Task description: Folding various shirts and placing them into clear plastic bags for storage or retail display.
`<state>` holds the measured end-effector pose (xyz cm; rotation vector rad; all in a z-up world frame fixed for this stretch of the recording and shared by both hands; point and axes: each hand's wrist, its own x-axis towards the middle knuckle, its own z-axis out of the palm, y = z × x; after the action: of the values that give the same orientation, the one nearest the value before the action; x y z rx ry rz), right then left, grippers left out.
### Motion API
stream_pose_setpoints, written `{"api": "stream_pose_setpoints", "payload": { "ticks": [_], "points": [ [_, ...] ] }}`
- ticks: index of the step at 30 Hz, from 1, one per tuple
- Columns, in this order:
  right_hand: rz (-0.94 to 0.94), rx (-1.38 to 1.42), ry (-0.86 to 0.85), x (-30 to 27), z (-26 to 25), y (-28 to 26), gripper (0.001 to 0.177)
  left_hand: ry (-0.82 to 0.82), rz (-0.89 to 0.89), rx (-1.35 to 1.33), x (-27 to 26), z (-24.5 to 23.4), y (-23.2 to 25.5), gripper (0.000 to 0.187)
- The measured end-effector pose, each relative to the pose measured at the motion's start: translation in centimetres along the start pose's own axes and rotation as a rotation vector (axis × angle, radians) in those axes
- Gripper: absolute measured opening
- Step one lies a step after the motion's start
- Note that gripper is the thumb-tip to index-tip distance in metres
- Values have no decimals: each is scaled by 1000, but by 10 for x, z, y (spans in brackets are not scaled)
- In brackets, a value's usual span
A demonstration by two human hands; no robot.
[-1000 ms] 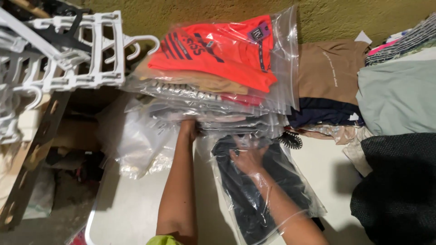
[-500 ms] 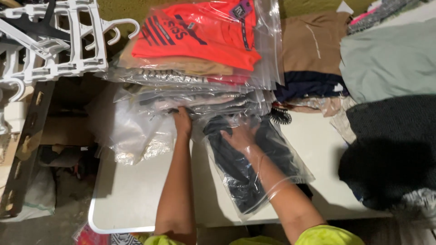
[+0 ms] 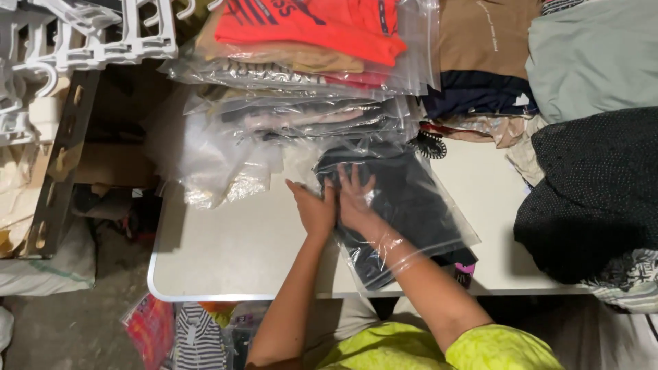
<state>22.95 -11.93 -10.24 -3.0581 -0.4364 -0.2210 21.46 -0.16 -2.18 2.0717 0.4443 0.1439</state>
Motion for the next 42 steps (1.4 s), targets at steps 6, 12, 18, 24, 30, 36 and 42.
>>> {"api": "stream_pose_setpoints", "payload": {
  "ticks": [6,12,18,24,30,36,42],
  "points": [
    [79,143,-176,31,-36,-12,67,-10,230,81,-52,8,-28,100],
    [3,111,-237,44,-52,-10,61,-115,481,177,-84,-4,-46,82],
    [-104,166,-93,39,-28,2,63,-174,526,234,-86,-11,-40,83],
    [-61,221,-268,49,-65,3,62,-202,543,220,-88,-17,-41,76],
    [-146,-14,4,-28,-40,56,55,-224,590,249,-93,-17,-58,73],
    [153,313,140,-140,-33,148,60,-278,553,-10,-148,-44,-46,65],
    [540,383,-17,-156,-89,130,70,-256,733,107,-199,-53,-27,80]
  ]
}}
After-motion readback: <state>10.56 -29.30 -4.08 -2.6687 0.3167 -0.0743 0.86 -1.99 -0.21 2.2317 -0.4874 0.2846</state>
